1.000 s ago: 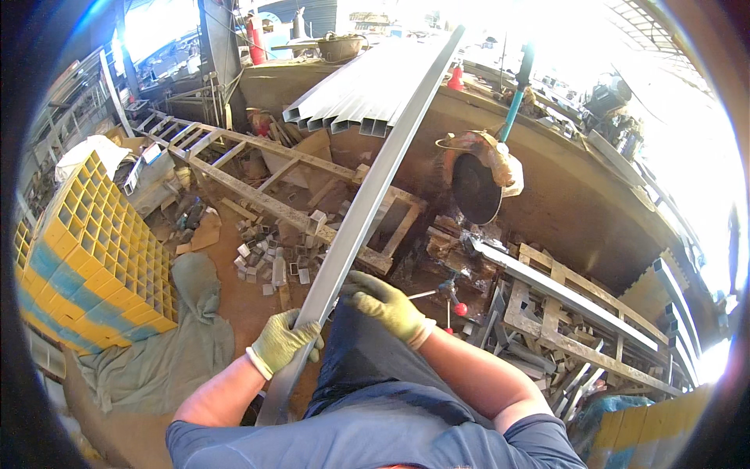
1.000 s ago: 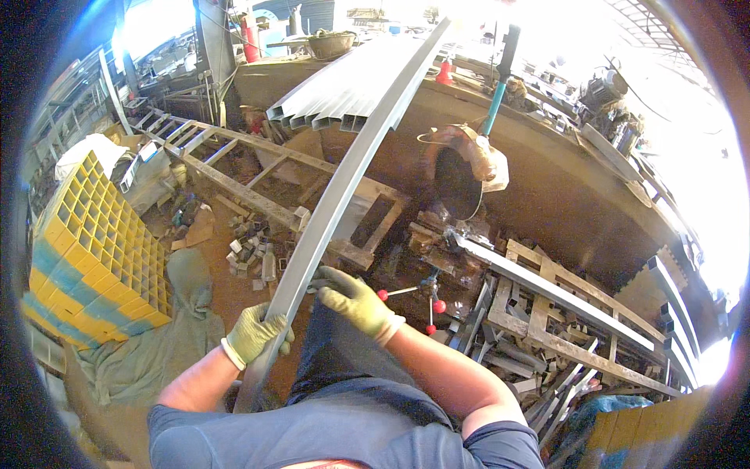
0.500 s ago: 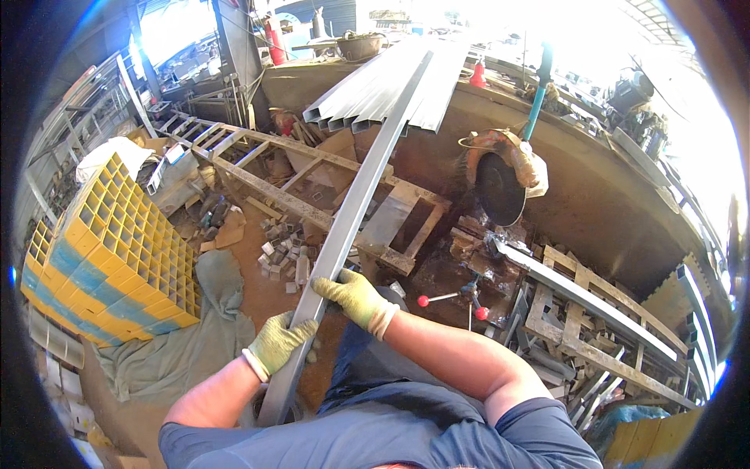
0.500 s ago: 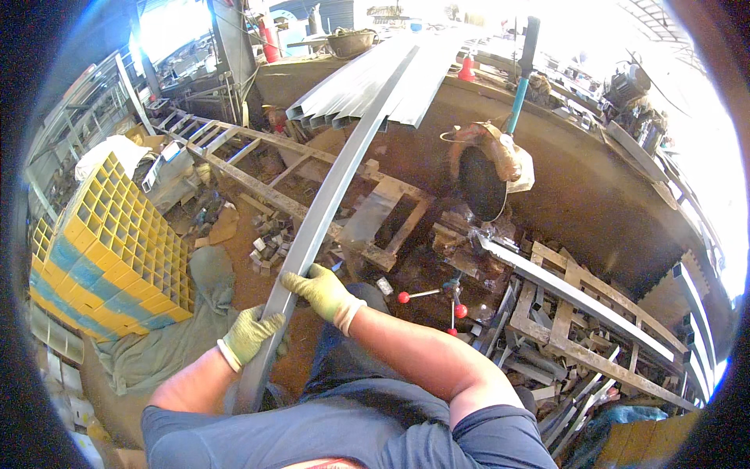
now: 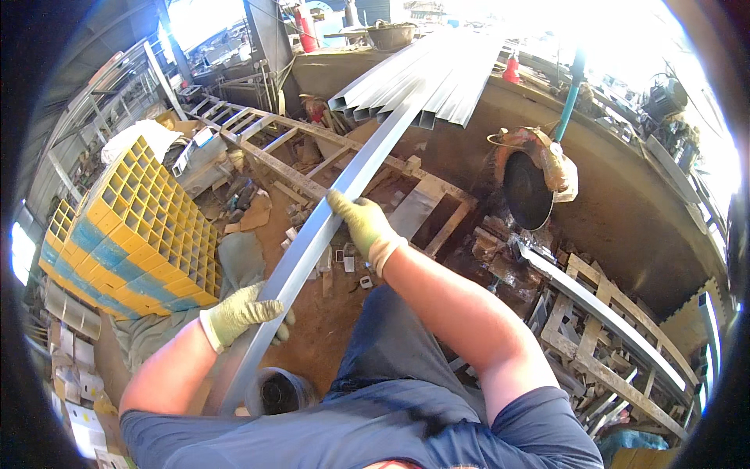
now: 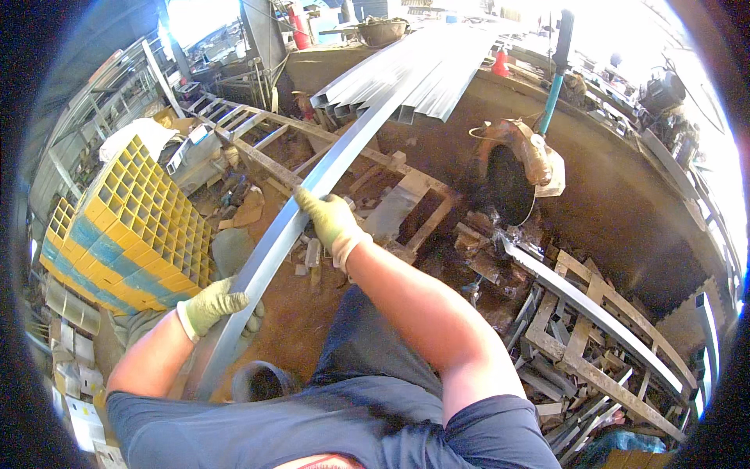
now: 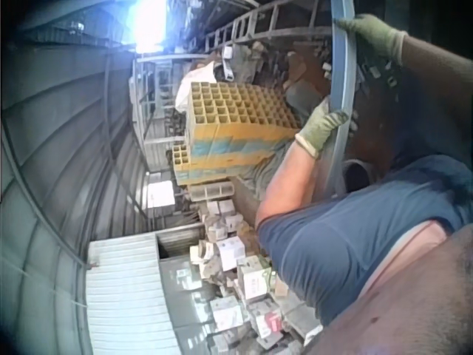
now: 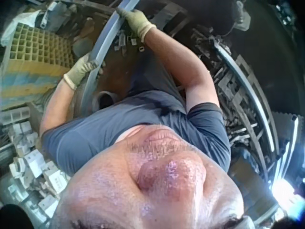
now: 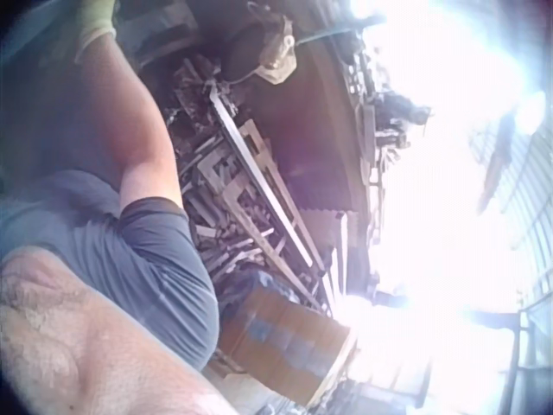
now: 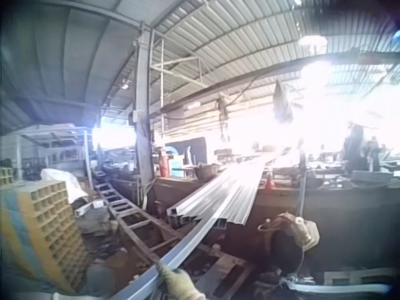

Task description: The person uses a chop saw to cut metal bars in a workshop. They position each bar, lower the saw blade to cut, then remove the cut piece and repeat the process with additional bars.

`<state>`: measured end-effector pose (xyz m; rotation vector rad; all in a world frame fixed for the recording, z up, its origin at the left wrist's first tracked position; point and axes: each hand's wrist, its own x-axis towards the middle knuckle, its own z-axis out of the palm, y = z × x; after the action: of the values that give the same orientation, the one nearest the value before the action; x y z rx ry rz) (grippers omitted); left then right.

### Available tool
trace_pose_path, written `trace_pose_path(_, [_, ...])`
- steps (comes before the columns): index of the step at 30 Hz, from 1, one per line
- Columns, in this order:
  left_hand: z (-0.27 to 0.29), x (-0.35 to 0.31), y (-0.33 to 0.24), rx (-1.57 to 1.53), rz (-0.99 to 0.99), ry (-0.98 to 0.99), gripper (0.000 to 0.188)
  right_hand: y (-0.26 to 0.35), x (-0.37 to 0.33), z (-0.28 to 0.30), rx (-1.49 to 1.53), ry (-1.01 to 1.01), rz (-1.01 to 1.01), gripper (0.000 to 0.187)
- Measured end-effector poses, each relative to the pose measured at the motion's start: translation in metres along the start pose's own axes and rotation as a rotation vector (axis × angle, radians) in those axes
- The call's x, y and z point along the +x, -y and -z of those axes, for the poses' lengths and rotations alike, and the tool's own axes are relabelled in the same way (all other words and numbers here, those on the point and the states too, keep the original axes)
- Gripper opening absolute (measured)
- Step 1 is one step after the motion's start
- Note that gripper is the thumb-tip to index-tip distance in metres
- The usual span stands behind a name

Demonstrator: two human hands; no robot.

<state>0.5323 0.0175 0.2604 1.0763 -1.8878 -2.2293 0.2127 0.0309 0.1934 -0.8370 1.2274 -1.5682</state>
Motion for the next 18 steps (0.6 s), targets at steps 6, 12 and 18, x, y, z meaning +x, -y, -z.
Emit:
trace_pose_path(6, [-0.042,0.051,-0.041,0.218,-0.053,-0.123,0.046,-0.019,0.015,0.034,0.07,-0.007,0.064,0.082])
trace_pose_path(12, [-0.002,0.197,-0.095,0.18,-0.228,-0.103,0.05,-0.06,-0.064,0.086,0.115,0.107,-0.082,0.062])
trace_pose_path(18, [0.013,0.272,-0.167,0.412,-0.077,-0.188,0.07,-0.125,-0.122,0.152,0.21,-0.177,-0.198,0.047])
